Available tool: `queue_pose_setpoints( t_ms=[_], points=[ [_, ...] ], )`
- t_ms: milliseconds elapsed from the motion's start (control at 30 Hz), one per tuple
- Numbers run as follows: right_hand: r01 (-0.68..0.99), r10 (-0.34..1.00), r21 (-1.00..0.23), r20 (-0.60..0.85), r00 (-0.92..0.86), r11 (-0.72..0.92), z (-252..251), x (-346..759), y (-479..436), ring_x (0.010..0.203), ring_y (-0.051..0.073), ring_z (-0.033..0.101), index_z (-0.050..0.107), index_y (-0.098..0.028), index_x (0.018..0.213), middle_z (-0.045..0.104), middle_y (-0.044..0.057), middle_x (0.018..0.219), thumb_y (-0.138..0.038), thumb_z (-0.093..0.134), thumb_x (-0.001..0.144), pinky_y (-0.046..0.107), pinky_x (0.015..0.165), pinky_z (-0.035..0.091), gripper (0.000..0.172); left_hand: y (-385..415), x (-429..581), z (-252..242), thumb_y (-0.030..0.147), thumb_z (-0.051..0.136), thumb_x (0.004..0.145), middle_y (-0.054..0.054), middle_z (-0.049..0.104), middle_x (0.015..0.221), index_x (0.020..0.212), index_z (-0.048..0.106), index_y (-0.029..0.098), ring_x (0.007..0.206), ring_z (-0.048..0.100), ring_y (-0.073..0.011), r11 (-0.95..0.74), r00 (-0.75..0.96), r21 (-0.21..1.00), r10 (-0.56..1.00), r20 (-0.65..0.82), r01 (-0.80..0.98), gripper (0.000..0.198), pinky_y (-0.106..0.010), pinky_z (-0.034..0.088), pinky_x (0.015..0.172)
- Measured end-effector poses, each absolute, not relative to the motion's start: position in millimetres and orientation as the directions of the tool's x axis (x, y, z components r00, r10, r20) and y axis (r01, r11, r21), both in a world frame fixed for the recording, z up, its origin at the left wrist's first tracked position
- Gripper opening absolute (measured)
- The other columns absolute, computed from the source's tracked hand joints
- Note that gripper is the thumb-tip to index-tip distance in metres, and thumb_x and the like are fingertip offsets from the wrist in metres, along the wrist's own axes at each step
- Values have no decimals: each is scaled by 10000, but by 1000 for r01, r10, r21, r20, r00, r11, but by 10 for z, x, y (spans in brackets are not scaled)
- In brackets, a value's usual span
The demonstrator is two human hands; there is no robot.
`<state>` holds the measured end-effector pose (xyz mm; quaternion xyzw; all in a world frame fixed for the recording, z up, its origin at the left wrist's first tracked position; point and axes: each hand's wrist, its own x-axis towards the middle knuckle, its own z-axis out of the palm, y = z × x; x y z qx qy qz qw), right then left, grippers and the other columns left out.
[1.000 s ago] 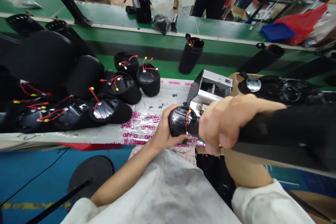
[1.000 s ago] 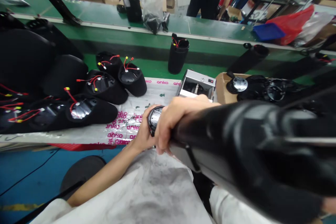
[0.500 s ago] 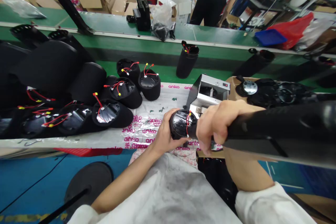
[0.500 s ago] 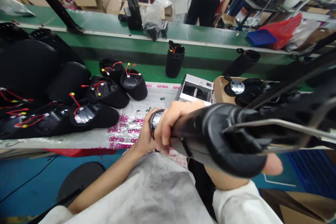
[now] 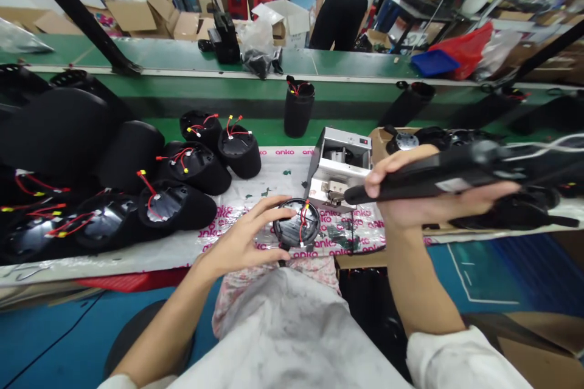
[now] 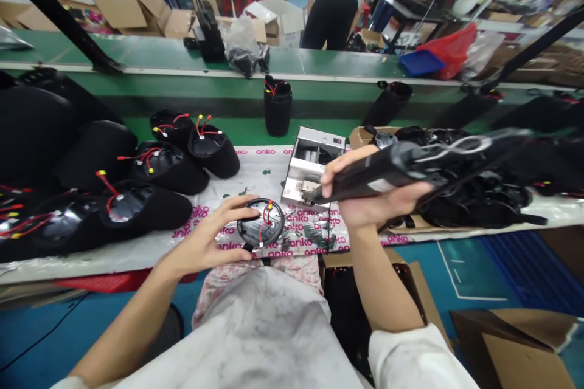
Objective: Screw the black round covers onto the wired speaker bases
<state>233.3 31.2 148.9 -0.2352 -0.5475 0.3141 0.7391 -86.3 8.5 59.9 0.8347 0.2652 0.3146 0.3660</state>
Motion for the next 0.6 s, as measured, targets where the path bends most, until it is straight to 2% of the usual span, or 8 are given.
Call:
queue_pose_setpoints(
  t_ms=[67,133,233,333,467,533,600],
  points=[
    [-227,719,-682,658,225,695,1267,2142,332,388,181,534,902,-242,877,688,73,616,-1010,516,912,305,308,294,861,153,-928,712,505,894,995,-138,594,1738,1510,707,357,1579,636,-385,-599,705,762,650,286,243,568,-556,589,1285],
    [-235,765,-729,597,243,643,1149,2025,347,402,185,578,903,-235,870,734,74,663,-962,678,864,316,322,353,761,242,-970,812,483,876,1014,-125,623,1723,1450,750,341,1554,666,-370,-605,744,753,622,244,259,475,-534,606,1269],
    [-253,797,-758,545,260,601,1108,1984,379,348,178,571,901,-212,844,764,80,669,-945,704,851,312,292,322,759,387,-1004,915,456,844,1043,-125,669,1684,1378,784,314,1496,722,-342,-623,782,744,579,231,241,369,-493,629,1237],
    [-264,840,-799,491,233,540,1110,2011,422,322,166,565,880,-188,824,775,88,664,-971,636,890,285,281,312,823,458,-969,905,448,868,1021,-156,692,1651,1226,806,253,1471,740,-344,-647,767,734,573,290,205,290,-478,625,1235],
    [-320,911,-852,384,152,413,1211,2115,420,254,157,494,833,-200,729,734,66,569,-1013,519,913,277,242,276,891,342,-775,686,394,922,976,-193,677,1632,1079,749,216,1467,733,-343,-667,660,729,620,424,158,268,-479,624,1230],
    [-323,904,-845,396,161,427,1385,2228,357,275,161,518,842,-202,705,722,64,550,-991,594,883,283,241,276,846,229,-641,547,363,931,969,-208,654,1628,1090,730,218,1479,717,-345,-687,591,716,630,503,124,276,-491,627,1227],
    [-293,875,-825,443,196,483,1647,2363,253,331,153,561,866,-218,722,730,41,579,-887,783,823,290,269,324,681,122,-517,439,336,931,970,-219,631,1628,1138,720,224,1499,695,-349,-702,542,705,632,554,98,292,-505,632,1222]
  ],
)
